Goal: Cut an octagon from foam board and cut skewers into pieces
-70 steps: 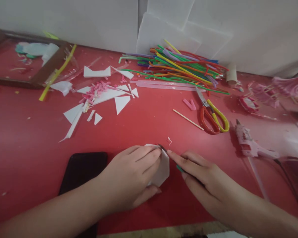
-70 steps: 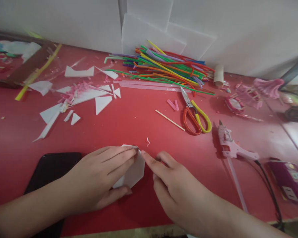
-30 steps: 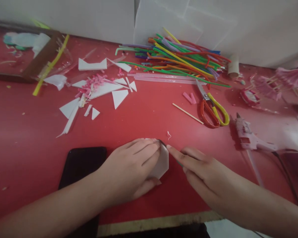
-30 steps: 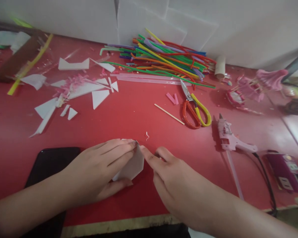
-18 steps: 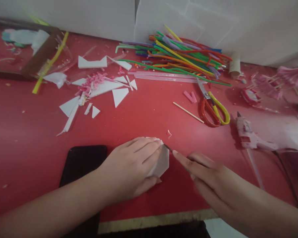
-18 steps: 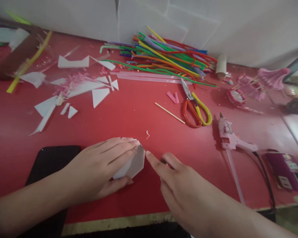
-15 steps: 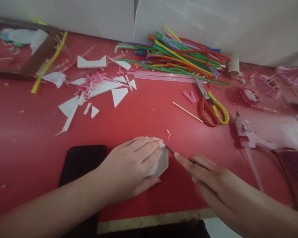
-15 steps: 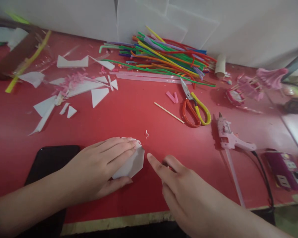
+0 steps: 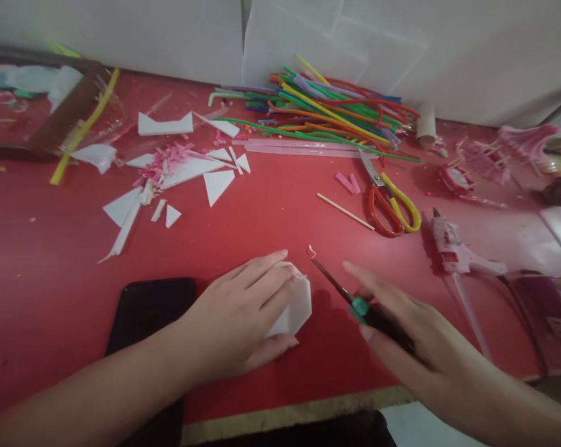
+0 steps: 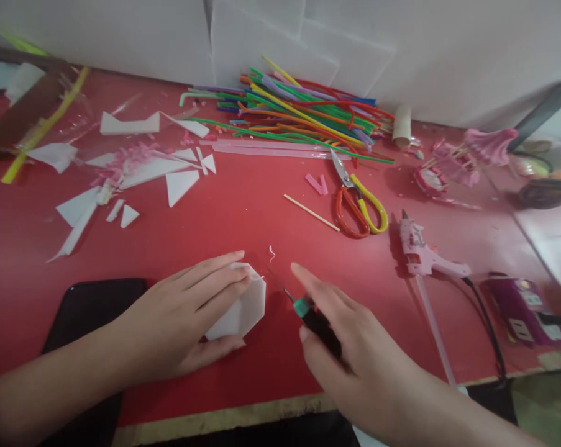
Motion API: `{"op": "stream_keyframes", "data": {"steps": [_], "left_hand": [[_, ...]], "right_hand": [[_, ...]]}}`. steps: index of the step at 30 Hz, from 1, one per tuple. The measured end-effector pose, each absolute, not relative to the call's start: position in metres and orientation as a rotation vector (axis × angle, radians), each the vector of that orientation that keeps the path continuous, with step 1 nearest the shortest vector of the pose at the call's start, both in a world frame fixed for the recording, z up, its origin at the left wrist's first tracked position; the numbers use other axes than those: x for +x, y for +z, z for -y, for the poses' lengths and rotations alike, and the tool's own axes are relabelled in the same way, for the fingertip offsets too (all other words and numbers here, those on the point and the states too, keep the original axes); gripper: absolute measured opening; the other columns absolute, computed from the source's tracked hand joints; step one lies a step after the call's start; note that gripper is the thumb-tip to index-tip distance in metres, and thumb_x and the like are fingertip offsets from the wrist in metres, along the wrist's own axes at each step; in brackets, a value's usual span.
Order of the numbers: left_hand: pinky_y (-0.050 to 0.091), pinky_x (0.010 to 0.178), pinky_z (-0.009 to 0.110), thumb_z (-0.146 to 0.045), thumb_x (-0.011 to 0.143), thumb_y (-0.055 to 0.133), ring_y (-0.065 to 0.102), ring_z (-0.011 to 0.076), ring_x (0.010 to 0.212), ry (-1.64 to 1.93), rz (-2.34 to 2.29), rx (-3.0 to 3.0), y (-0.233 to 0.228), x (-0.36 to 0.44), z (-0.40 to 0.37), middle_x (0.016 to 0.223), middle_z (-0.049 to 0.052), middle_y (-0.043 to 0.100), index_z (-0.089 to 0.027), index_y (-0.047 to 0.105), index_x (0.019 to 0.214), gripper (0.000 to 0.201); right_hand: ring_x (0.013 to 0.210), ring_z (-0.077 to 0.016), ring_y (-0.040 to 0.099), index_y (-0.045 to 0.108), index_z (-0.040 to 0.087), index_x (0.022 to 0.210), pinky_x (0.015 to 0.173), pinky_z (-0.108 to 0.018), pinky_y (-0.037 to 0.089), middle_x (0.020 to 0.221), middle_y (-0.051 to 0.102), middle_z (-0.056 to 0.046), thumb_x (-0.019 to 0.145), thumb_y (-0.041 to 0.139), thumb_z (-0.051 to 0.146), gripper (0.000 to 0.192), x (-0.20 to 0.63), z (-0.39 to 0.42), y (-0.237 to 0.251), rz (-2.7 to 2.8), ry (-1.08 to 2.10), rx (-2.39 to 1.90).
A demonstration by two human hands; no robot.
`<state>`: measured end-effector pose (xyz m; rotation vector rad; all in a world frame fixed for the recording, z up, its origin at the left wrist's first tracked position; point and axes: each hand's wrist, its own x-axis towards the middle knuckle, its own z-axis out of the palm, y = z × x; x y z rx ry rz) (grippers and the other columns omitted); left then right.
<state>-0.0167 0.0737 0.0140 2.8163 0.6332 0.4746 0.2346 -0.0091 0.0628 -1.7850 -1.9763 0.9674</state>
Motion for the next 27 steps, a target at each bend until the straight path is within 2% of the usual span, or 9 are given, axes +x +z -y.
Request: {"op": "stream_keyframes", "data": {"steps": [2, 4, 7, 11, 13, 18, 23, 27], "left_hand": [[0.053, 0.103, 0.049, -0.043, 0.087, 0.066, 0.058, 0.0386, 0.124, 0.462, -0.628, 2.821, 0.014, -0.018, -0.075, 0.122, 0.018, 0.068, -0.003, 0.061, 0.124, 0.055], [0.054, 0.101, 0.051, -0.052, 0.089, 0.063, 0.060, 0.0385, 0.121, 0.450, -0.611, 2.828, 0.014, -0.018, -0.076, 0.122, 0.018, 0.068, -0.004, 0.062, 0.123, 0.059], [0.057, 0.095, 0.052, -0.055, 0.095, 0.050, 0.062, 0.0381, 0.118, 0.445, -0.590, 2.826, 0.017, -0.020, -0.078, 0.123, 0.018, 0.068, -0.005, 0.063, 0.123, 0.059], [0.059, 0.091, 0.049, -0.030, 0.096, 0.043, 0.064, 0.0354, 0.113, 0.490, -0.640, 2.847, 0.019, -0.020, -0.077, 0.121, 0.016, 0.070, -0.004, 0.067, 0.120, 0.042], [0.058, 0.092, 0.048, -0.025, 0.094, 0.043, 0.064, 0.0346, 0.114, 0.500, -0.664, 2.848, 0.019, -0.020, -0.076, 0.123, 0.015, 0.069, -0.005, 0.067, 0.120, 0.041], [0.058, 0.088, 0.049, -0.024, 0.091, 0.046, 0.062, 0.0344, 0.110, 0.453, -0.772, 2.835, 0.019, -0.020, -0.076, 0.126, 0.015, 0.067, -0.006, 0.066, 0.123, 0.042], [0.057, 0.082, 0.052, -0.026, 0.089, 0.051, 0.061, 0.0362, 0.104, 0.449, -0.882, 2.847, 0.019, -0.019, -0.076, 0.120, 0.018, 0.067, -0.008, 0.066, 0.122, 0.040], [0.056, 0.075, 0.051, -0.026, 0.090, 0.051, 0.061, 0.0350, 0.092, 0.496, -0.983, 2.907, 0.017, -0.019, -0.077, 0.113, 0.020, 0.067, -0.007, 0.065, 0.119, 0.038]], "right_hand": [[0.074, -0.0178, 0.068, 0.056, 0.023, 0.130, 0.059, -0.028, 0.055, 0.097, 0.071, -0.006, 0.092, 0.055, 0.033, 0.039, 0.227, -0.002, 0.061, 1.726, 1.217, -1.801], [0.053, -0.0113, 0.057, 0.059, 0.021, 0.112, 0.047, -0.024, 0.047, 0.076, 0.065, 0.000, 0.089, 0.058, 0.035, 0.027, 0.218, -0.015, 0.056, 1.432, 1.494, -1.743], [0.044, -0.0099, 0.049, 0.056, 0.020, 0.103, 0.044, -0.023, 0.042, 0.056, 0.053, 0.008, 0.086, 0.060, 0.036, 0.023, 0.209, -0.034, 0.046, 1.099, 1.773, -1.603], [0.045, -0.0099, 0.052, 0.055, 0.021, 0.109, 0.045, -0.023, 0.040, 0.061, 0.060, 0.006, 0.086, 0.061, 0.033, 0.026, 0.205, -0.051, 0.035, 0.974, 1.673, -1.564], [0.046, -0.0100, 0.053, 0.054, 0.022, 0.117, 0.046, -0.024, 0.041, 0.067, 0.064, 0.004, 0.088, 0.060, 0.033, 0.031, 0.207, -0.055, 0.034, 1.016, 1.546, -1.570], [0.049, -0.0114, 0.055, 0.055, 0.025, 0.116, 0.048, -0.024, 0.044, 0.062, 0.062, 0.006, 0.092, 0.058, 0.034, 0.026, 0.217, -0.052, 0.041, 1.126, 1.457, -1.595], [0.047, -0.0114, 0.053, 0.057, 0.021, 0.112, 0.047, -0.024, 0.042, 0.054, 0.055, 0.007, 0.092, 0.057, 0.032, 0.022, 0.220, -0.045, 0.041, 1.273, 1.569, -1.659], [0.051, -0.0128, 0.055, 0.056, 0.023, 0.124, 0.048, -0.024, 0.043, 0.055, 0.055, 0.007, 0.093, 0.057, 0.032, 0.033, 0.220, -0.043, 0.041, 1.263, 1.445, -1.739]]}}
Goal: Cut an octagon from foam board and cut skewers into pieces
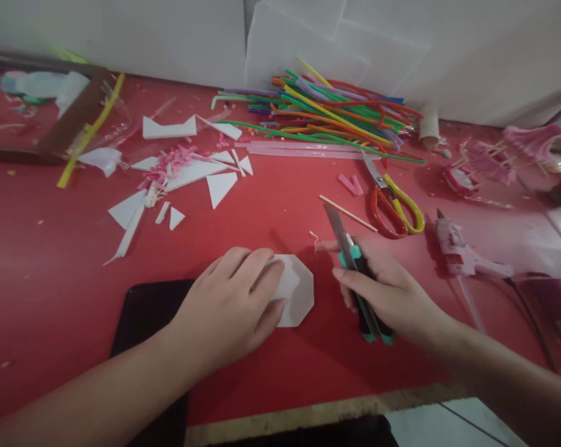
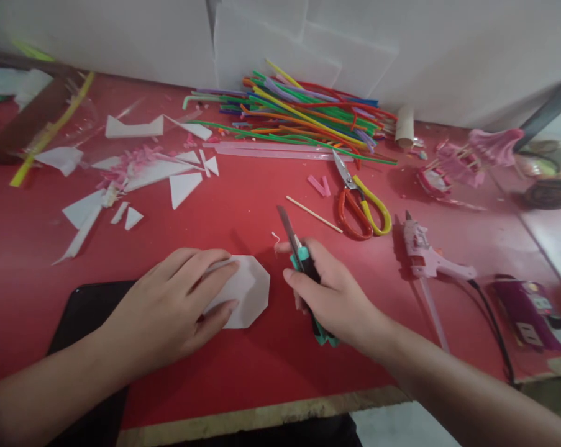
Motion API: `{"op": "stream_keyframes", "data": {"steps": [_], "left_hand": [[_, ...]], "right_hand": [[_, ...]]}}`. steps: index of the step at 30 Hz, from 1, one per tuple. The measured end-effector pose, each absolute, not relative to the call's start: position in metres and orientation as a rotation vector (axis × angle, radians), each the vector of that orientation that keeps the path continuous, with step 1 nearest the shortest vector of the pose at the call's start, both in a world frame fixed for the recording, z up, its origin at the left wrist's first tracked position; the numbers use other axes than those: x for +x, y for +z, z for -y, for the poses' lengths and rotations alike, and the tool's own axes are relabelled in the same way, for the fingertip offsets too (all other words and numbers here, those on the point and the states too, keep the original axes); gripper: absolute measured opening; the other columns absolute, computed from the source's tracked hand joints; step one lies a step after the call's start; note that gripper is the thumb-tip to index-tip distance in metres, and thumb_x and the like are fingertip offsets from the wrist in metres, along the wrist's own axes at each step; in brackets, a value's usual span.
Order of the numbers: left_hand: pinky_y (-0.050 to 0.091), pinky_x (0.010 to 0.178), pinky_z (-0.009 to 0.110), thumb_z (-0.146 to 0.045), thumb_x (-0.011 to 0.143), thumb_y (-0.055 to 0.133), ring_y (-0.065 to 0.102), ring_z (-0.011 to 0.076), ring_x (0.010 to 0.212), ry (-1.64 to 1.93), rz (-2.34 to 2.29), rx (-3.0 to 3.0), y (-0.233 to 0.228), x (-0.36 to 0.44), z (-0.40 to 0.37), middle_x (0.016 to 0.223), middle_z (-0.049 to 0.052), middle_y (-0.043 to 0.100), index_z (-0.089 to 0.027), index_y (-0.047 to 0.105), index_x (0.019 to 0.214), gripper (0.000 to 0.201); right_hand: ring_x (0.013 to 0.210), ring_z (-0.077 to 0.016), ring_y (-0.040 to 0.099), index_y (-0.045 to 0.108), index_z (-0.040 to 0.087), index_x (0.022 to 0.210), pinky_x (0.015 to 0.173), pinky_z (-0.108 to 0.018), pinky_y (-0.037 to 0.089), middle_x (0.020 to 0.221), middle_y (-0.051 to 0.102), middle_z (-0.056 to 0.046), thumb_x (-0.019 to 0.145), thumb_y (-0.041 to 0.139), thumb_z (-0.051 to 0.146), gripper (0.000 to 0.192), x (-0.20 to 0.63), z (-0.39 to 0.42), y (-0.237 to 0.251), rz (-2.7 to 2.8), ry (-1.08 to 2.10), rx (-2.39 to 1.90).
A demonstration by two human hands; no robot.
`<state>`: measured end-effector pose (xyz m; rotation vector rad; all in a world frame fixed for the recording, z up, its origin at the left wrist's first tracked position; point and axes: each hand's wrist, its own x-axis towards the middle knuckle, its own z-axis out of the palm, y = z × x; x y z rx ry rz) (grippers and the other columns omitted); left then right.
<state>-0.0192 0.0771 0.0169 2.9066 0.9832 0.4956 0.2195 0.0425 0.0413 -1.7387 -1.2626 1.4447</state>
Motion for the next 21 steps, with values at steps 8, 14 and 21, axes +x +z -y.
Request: {"op": "stream_keyframes", "data": {"steps": [8, 14, 21], "left_hand": [[0.050, 0.090, 0.055, -0.041, 0.090, 0.062, 0.057, 0.0376, 0.106, 0.526, -1.086, 2.688, 0.013, -0.023, -0.082, 0.121, 0.021, 0.062, -0.005, 0.058, 0.124, 0.050], [0.046, 0.101, 0.055, -0.052, 0.073, 0.081, 0.051, 0.0380, 0.119, 0.507, -0.948, 2.553, 0.013, -0.027, -0.087, 0.125, 0.015, 0.062, -0.014, 0.054, 0.130, 0.073], [0.057, 0.076, 0.030, -0.041, 0.084, 0.073, 0.065, 0.0196, 0.094, 0.806, -1.159, 1.869, 0.018, -0.026, -0.095, 0.109, 0.004, 0.062, -0.024, 0.056, 0.116, 0.040]], "right_hand": [[0.045, -0.0116, 0.053, 0.059, 0.024, 0.107, 0.043, -0.023, 0.040, 0.053, 0.056, 0.007, 0.091, 0.060, 0.031, 0.018, 0.221, -0.047, 0.048, 1.074, 1.473, -1.569], [0.044, -0.0074, 0.053, 0.056, 0.021, 0.094, 0.040, -0.024, 0.042, 0.085, 0.068, 0.002, 0.078, 0.064, 0.020, 0.018, 0.194, -0.079, 0.038, 0.740, 1.417, -1.324], [0.043, -0.0065, 0.053, 0.056, 0.022, 0.094, 0.038, -0.023, 0.043, 0.089, 0.070, 0.001, 0.080, 0.069, 0.028, 0.020, 0.188, -0.082, 0.031, 0.735, 1.412, -1.210]]}}
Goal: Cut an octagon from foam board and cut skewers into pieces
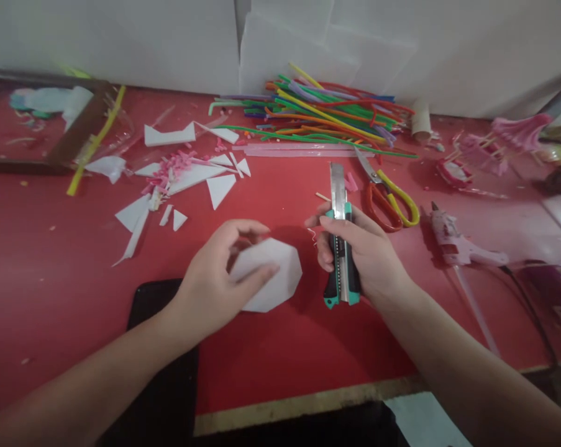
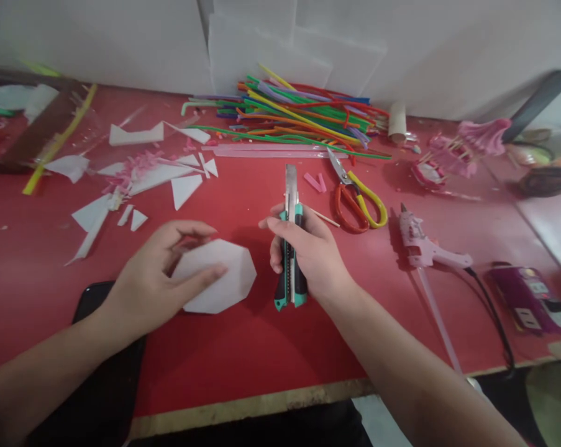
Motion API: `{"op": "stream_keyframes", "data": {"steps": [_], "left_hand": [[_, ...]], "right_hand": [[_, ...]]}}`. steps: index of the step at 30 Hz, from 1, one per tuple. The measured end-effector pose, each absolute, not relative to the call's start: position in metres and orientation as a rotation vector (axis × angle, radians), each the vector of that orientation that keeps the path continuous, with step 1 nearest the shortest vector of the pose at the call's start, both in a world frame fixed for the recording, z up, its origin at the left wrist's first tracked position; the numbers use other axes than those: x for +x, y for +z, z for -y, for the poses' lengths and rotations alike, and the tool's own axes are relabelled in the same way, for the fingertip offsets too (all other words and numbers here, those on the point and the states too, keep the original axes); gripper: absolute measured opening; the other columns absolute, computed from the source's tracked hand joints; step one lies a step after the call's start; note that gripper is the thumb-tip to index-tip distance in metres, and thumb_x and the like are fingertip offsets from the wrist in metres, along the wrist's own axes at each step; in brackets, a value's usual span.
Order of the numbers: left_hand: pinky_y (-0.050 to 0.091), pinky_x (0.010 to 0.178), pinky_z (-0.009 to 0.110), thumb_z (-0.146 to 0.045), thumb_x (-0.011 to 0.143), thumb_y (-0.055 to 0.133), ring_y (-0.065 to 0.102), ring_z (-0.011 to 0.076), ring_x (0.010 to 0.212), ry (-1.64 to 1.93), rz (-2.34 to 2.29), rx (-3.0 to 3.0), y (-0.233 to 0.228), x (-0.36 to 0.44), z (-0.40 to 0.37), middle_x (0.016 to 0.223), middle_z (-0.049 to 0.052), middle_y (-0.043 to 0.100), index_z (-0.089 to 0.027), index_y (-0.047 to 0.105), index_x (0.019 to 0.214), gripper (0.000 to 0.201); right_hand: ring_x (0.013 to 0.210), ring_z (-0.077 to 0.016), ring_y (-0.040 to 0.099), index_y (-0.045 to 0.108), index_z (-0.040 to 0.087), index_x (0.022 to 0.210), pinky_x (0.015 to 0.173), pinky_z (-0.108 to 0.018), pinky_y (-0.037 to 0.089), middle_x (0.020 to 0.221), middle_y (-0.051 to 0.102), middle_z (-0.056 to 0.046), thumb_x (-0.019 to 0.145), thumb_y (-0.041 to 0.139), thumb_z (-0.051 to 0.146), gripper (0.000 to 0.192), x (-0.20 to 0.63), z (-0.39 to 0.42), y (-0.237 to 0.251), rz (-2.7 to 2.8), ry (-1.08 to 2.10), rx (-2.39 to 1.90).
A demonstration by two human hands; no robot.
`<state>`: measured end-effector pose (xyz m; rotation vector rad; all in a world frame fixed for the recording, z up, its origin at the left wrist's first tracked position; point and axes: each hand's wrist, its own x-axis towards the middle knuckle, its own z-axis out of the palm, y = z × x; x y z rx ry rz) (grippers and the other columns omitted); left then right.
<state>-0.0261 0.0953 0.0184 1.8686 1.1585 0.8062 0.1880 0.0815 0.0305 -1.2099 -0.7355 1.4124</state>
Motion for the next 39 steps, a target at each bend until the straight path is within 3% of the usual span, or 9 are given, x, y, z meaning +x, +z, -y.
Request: {"op": "stream_keyframes", "data": {"steps": [3, 8, 14, 17, 24, 29, 39], "left_hand": [[0.055, 0.059, 0.023, -0.043, 0.080, 0.076, 0.067, 0.0158, 0.079, 0.946, -1.222, 1.513, 0.019, -0.025, -0.101, 0.104, 0.003, 0.065, -0.024, 0.057, 0.112, 0.042], [0.057, 0.055, 0.021, -0.043, 0.076, 0.082, 0.068, 0.0147, 0.073, 1.048, -1.172, 1.271, 0.017, -0.026, -0.105, 0.104, 0.004, 0.069, -0.023, 0.057, 0.110, 0.046], [0.062, 0.077, 0.028, -0.040, 0.076, 0.083, 0.072, 0.0228, 0.100, 1.099, -0.999, 1.186, 0.018, -0.026, -0.105, 0.116, 0.008, 0.073, -0.023, 0.054, 0.130, 0.063], [0.064, 0.079, 0.032, -0.040, 0.075, 0.084, 0.075, 0.0244, 0.094, 1.023, -0.960, 1.138, 0.020, -0.027, -0.104, 0.110, 0.009, 0.076, -0.023, 0.054, 0.137, 0.071], [0.067, 0.069, 0.034, -0.040, 0.072, 0.086, 0.077, 0.0261, 0.084, 0.990, -1.068, 1.164, 0.018, -0.027, -0.100, 0.097, 0.007, 0.080, -0.024, 0.066, 0.129, 0.062], [0.067, 0.070, 0.032, -0.037, 0.070, 0.088, 0.076, 0.0261, 0.087, 1.017, -1.107, 1.134, 0.017, -0.027, -0.101, 0.104, 0.009, 0.078, -0.020, 0.069, 0.122, 0.058], [0.067, 0.067, 0.031, -0.036, 0.063, 0.092, 0.076, 0.0279, 0.089, 0.994, -1.084, 0.979, 0.019, -0.026, -0.103, 0.100, 0.010, 0.079, -0.018, 0.074, 0.106, 0.050]], "right_hand": [[0.041, -0.0063, 0.053, 0.055, 0.021, 0.095, 0.036, -0.023, 0.042, 0.085, 0.068, 0.002, 0.080, 0.074, 0.039, 0.030, 0.188, -0.076, 0.025, 0.782, 1.511, -1.173], [0.039, -0.0066, 0.054, 0.054, 0.022, 0.097, 0.036, -0.021, 0.043, 0.070, 0.060, 0.009, 0.068, 0.086, 0.031, 0.044, 0.179, -0.074, 0.017, 0.878, 1.684, -1.107], [0.037, -0.0059, 0.051, 0.051, 0.022, 0.097, 0.035, -0.021, 0.042, 0.065, 0.056, 0.011, 0.071, 0.082, 0.032, 0.041, 0.181, -0.077, 0.018, 0.884, 1.492, -1.148], [0.037, -0.0068, 0.051, 0.051, 0.023, 0.098, 0.035, -0.022, 0.041, 0.065, 0.055, 0.011, 0.071, 0.081, 0.033, 0.041, 0.191, -0.078, 0.021, 0.896, 1.292, -1.206], [0.039, -0.0073, 0.052, 0.052, 0.025, 0.098, 0.036, -0.024, 0.040, 0.068, 0.054, 0.010, 0.072, 0.080, 0.033, 0.039, 0.195, -0.078, 0.023, 0.935, 1.228, -1.234], [0.042, -0.0081, 0.054, 0.055, 0.023, 0.100, 0.037, -0.026, 0.039, 0.078, 0.061, 0.004, 0.084, 0.067, 0.043, 0.028, 0.197, -0.076, 0.023, 0.853, 1.240, -1.197], [0.039, -0.0065, 0.052, 0.055, 0.023, 0.097, 0.037, -0.025, 0.040, 0.074, 0.061, 0.007, 0.076, 0.078, 0.029, 0.032, 0.198, -0.074, 0.027, 0.895, 1.234, -1.219]]}}
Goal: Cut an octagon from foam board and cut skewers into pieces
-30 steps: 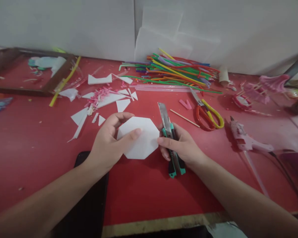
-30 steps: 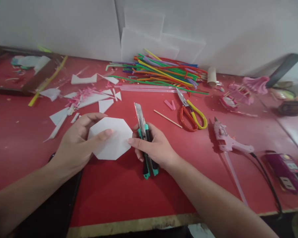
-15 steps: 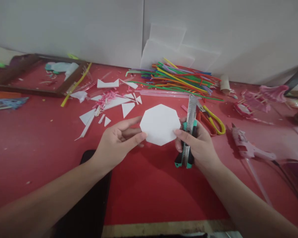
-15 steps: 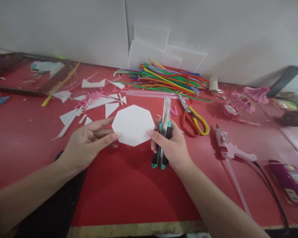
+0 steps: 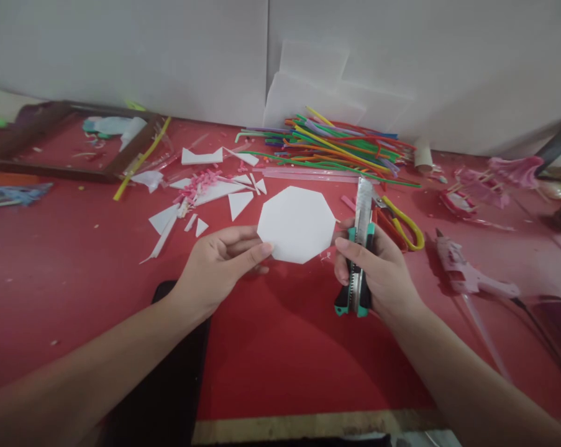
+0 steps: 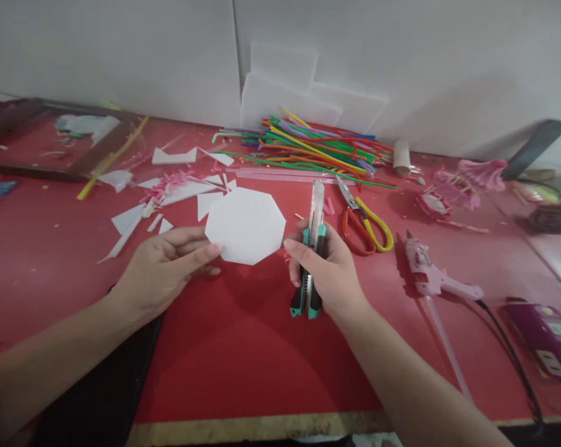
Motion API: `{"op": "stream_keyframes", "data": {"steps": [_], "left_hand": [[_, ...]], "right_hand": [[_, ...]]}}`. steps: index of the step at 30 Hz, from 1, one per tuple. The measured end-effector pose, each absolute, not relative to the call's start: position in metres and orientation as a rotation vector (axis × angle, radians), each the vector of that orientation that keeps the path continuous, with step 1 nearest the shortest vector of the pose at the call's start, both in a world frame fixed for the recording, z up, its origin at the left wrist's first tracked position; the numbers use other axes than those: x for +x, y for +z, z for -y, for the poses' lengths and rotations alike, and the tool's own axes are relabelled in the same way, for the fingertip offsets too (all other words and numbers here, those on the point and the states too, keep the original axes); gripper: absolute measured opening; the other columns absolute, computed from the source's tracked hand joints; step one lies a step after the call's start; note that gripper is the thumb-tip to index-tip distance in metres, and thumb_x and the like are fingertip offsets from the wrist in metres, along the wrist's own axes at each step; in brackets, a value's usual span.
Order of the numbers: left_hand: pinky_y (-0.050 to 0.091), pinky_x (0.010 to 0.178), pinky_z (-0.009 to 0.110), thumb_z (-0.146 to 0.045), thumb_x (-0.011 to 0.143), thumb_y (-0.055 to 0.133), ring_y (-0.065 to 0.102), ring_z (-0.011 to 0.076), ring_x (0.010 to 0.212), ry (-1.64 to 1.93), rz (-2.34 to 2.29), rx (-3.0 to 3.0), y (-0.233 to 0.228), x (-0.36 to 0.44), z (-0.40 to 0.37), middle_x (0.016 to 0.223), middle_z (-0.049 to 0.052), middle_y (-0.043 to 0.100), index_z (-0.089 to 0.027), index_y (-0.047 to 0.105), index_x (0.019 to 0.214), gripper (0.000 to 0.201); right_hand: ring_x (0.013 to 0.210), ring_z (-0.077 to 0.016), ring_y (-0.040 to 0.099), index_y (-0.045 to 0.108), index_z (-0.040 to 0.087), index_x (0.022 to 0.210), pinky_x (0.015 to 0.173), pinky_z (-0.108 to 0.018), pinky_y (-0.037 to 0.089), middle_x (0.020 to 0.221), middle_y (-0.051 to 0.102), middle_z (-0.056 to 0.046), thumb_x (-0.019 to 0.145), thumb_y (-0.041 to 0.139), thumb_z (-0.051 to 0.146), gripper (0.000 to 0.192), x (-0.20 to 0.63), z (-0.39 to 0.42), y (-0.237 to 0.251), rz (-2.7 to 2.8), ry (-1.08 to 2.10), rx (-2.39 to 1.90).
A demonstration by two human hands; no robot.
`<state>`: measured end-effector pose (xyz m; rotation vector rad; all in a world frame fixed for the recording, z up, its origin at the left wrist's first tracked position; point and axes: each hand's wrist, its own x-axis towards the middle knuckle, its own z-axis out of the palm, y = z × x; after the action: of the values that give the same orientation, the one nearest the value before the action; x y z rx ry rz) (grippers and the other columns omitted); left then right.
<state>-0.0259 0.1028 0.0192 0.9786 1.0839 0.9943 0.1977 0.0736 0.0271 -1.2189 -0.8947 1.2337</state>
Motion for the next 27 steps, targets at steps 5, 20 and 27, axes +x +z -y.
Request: {"op": "stream_keyframes", "data": {"steps": [5, 20, 27], "left_hand": [[0.067, 0.067, 0.030, -0.038, 0.066, 0.091, 0.077, 0.0262, 0.085, 0.951, -1.078, 0.986, 0.018, -0.027, -0.102, 0.098, 0.010, 0.079, -0.018, 0.072, 0.111, 0.053], [0.067, 0.067, 0.032, -0.044, 0.088, 0.072, 0.076, 0.0232, 0.081, 1.059, -0.922, 1.081, 0.015, -0.030, -0.105, 0.099, 0.005, 0.078, -0.028, 0.055, 0.139, 0.056], [0.065, 0.067, 0.028, -0.038, 0.080, 0.080, 0.077, 0.0244, 0.086, 0.885, -0.948, 1.260, 0.020, -0.024, -0.098, 0.102, 0.008, 0.077, -0.023, 0.027, 0.149, 0.089]], "right_hand": [[0.040, -0.0055, 0.054, 0.057, 0.023, 0.097, 0.036, -0.022, 0.042, 0.075, 0.061, 0.008, 0.073, 0.082, 0.025, 0.035, 0.199, -0.075, 0.023, 0.887, 1.229, -1.176], [0.041, -0.0087, 0.051, 0.047, 0.024, 0.089, 0.040, -0.020, 0.040, 0.050, 0.058, 0.009, 0.071, 0.085, 0.031, 0.043, 0.197, -0.066, 0.021, 1.062, 1.412, -1.299], [0.038, -0.0074, 0.046, 0.045, 0.024, 0.088, 0.039, -0.019, 0.037, 0.047, 0.053, 0.012, 0.070, 0.084, 0.030, 0.044, 0.187, -0.069, 0.019, 0.941, 1.385, -1.241]]}}
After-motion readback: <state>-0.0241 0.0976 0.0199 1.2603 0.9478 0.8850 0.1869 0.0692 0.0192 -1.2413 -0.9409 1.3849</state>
